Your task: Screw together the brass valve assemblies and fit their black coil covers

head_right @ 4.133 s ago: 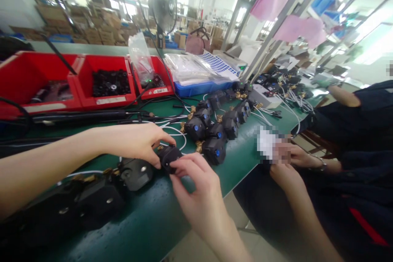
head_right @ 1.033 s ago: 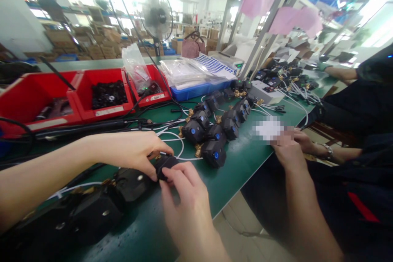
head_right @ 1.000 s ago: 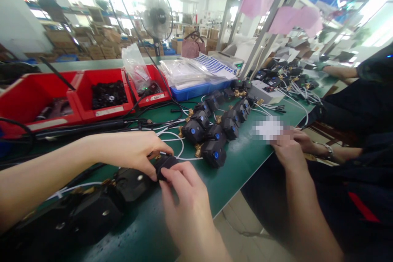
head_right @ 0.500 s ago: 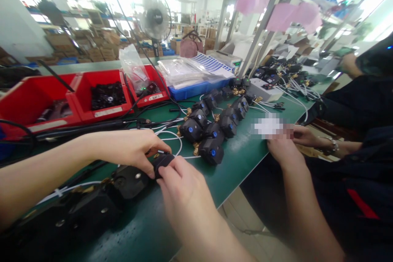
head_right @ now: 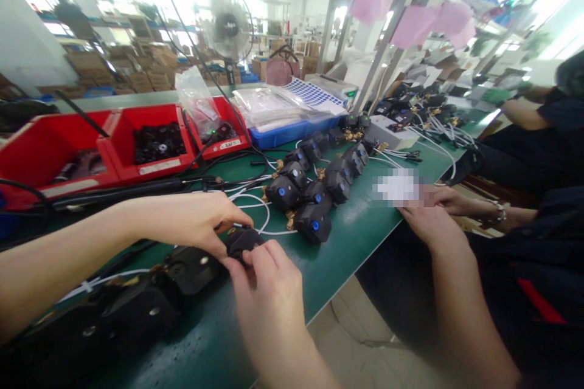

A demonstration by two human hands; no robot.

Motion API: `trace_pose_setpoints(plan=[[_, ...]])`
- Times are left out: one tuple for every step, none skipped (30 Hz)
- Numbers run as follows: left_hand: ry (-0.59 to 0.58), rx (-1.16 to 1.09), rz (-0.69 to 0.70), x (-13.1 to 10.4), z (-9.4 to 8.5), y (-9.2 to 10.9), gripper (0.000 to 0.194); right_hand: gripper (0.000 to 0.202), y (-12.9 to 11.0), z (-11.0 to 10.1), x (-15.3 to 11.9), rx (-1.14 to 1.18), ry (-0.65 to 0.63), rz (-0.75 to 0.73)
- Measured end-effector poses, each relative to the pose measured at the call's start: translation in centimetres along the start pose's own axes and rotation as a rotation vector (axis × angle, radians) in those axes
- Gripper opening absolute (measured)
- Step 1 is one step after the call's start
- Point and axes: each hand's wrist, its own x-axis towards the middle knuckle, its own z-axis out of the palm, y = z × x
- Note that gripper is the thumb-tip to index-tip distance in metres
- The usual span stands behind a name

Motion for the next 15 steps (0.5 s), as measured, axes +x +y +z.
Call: trace_pose_setpoints(plan=[[-0.001, 0.005, 0.000, 0.00, 0.00, 0.00, 0.025, 0.020, -0.11, 0.16, -0.16, 0.008, 0.026, 0.005], [-0.003, 0.003, 0.001, 0.00, 0.01, 0.00, 0.025, 0.021, -0.22, 0.31, -0.31, 0.019, 0.050, 0.009], [-0.006, -0.003, 0.003, -0.01, 0.01, 0.00, 0.025, 0.020, -0.31, 0.45, -0.46, 0.032, 0.071, 0.010], [-0.007, -0.012, 0.005, -0.02, 0.01, 0.00, 0.025, 0.017, -0.37, 0.54, -0.57, 0.045, 0.087, 0.007], [-0.009, -0.023, 0.007, -0.02, 0.02, -0.01, 0.026, 0.014, -0.39, 0.60, -0.64, 0.056, 0.097, -0.001], [-0.010, -0.035, 0.008, -0.02, 0.02, -0.02, 0.026, 0.011, -0.37, 0.60, -0.65, 0.064, 0.102, -0.013], [-0.011, -0.046, 0.008, -0.01, 0.02, -0.04, 0.026, 0.010, -0.32, 0.54, -0.59, 0.065, 0.100, -0.027], [-0.010, -0.052, 0.008, 0.01, 0.00, -0.05, 0.025, 0.008, -0.25, 0.42, -0.48, 0.061, 0.086, -0.042], [-0.007, -0.054, 0.008, 0.03, -0.02, -0.06, 0.025, 0.008, -0.16, 0.28, -0.33, 0.056, 0.068, -0.057], [-0.005, -0.055, 0.008, 0.05, -0.06, -0.06, 0.026, 0.008, -0.08, 0.12, -0.17, 0.050, 0.045, -0.070], [-0.004, -0.053, 0.010, 0.05, -0.10, -0.04, 0.027, 0.009, -0.02, -0.02, -0.03, 0.048, 0.020, -0.081], [-0.002, -0.051, 0.010, 0.04, -0.14, -0.01, 0.027, 0.010, 0.03, -0.11, 0.06, 0.047, -0.001, -0.091], [-0.002, -0.050, 0.013, 0.00, -0.16, 0.03, 0.028, 0.011, 0.05, -0.11, 0.08, 0.042, -0.015, -0.096], [-0.005, -0.049, 0.016, -0.04, -0.17, 0.08, 0.028, 0.012, 0.06, -0.03, 0.05, 0.033, -0.019, -0.095], [-0.010, -0.049, 0.019, -0.07, -0.15, 0.13, 0.029, 0.015, 0.06, 0.13, -0.04, 0.019, -0.016, -0.089]])
